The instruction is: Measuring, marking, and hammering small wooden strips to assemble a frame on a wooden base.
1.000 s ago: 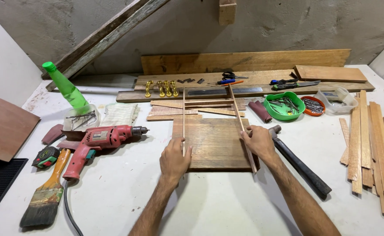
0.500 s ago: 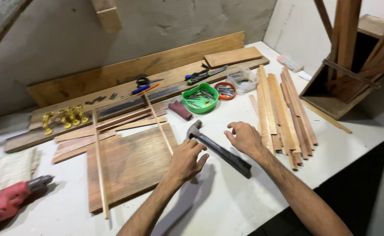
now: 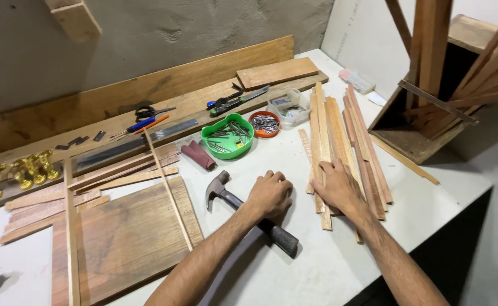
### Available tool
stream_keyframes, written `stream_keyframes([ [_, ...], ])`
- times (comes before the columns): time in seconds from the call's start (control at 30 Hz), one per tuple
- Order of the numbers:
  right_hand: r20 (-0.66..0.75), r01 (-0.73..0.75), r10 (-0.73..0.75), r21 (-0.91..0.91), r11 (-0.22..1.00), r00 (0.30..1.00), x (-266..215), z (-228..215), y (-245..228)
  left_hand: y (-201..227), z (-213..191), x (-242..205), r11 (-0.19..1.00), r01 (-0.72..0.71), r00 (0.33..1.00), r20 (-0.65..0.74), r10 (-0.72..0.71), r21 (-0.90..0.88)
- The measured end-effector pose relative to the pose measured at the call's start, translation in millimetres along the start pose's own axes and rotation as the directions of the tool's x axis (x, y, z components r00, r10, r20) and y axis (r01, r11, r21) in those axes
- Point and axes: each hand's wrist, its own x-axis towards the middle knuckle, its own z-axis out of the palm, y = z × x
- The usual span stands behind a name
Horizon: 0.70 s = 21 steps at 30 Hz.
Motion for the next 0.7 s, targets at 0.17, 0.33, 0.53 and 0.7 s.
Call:
stream_keyframes([
  [0.17,0.028,0.079,-0.077,-0.124,0.989,0.997,-2,-22,-44,-11,-20,-15,1.000,0.011,1.000,-0.029,-0.011,-0.019],
  [0.33,0.012,0.201,-0.201,-0.054,0.978,0.980,-1,-15,-106,-43,-80,-74,1.000,0.001,0.989,-0.147,-0.003,-0.013],
  [0.53,-0.035,0.528,-0.528,0.134,0.839,0.849,-2,6,-224,-113,-150,-179,0.990,0.130,0.913,-0.395,-0.101,0.047],
  [0.7,0.167,0.425,-0.505,0.359,0.831,0.847,-4,32,-324,-160,-188,-283,0.625,0.781,0.535,-0.539,-0.650,0.022],
])
